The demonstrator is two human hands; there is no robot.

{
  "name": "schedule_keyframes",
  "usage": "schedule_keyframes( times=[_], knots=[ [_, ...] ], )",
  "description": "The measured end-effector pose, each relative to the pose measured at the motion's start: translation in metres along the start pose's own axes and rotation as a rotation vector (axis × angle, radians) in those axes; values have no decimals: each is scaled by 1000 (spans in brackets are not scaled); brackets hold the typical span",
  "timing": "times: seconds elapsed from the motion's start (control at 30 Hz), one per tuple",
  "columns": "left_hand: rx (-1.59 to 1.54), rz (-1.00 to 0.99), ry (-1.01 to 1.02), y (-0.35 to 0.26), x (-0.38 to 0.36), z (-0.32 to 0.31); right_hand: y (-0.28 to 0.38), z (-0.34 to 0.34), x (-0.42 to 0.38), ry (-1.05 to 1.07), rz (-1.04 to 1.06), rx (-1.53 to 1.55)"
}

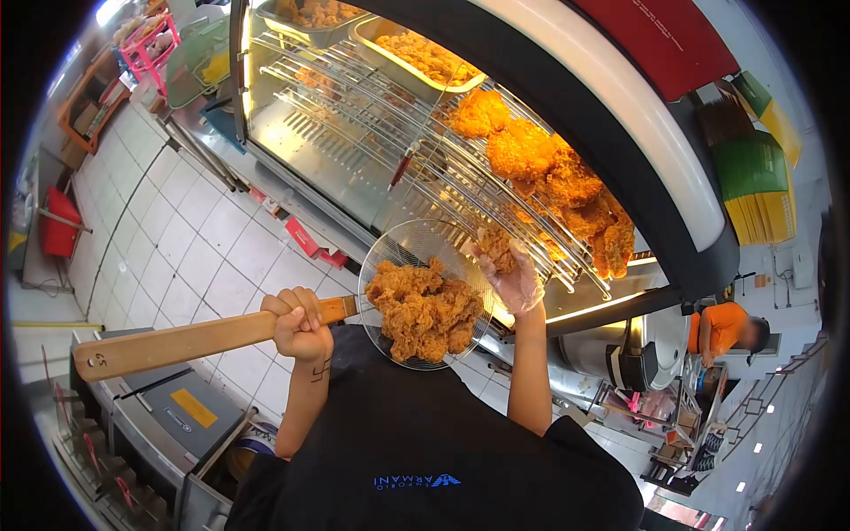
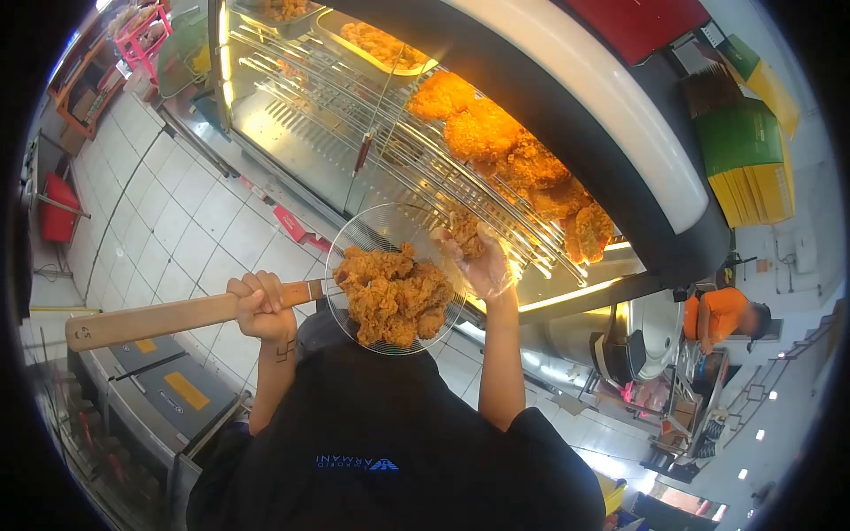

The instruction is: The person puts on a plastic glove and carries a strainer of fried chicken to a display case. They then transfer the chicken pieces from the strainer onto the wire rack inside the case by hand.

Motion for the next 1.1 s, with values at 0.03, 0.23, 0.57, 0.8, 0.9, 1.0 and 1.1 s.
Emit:
schedule_keyframes(
  times=[0.03, 0.23, 0.57, 0.8, 0.9, 1.0, 1.1],
  knots=[
    [1, 2, -1, 0, 0, 0, 2, 4, -3, -55, 14, -52],
    [-5, 6, -5, 3, -1, 3, 8, 38, -9, -43, 54, 226],
    [-4, 11, 12, 2, 0, 0, 42, 39, 10, 37, 314, 478],
    [-4, 9, 7, 3, 0, 3, 23, 65, -14, -73, 287, 554],
    [5, 8, 1, 2, -1, 3, 20, 50, -21, -20, 293, 603],
    [-13, 6, 7, 2, 1, 3, 11, 41, -34, -150, 315, 548],
    [-22, 15, -12, 3, 1, 3, 2, 54, -51, -444, 176, 78]
  ],
)
Point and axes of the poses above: each hand's wrist, its own x-axis towards the middle knuckle, its own z-axis out of the back of the hand, y = z × x, the point moved 10 cm from there along x, towards the middle knuckle, and after that the axes turned 13 degrees about y, right-handed, at the moved point
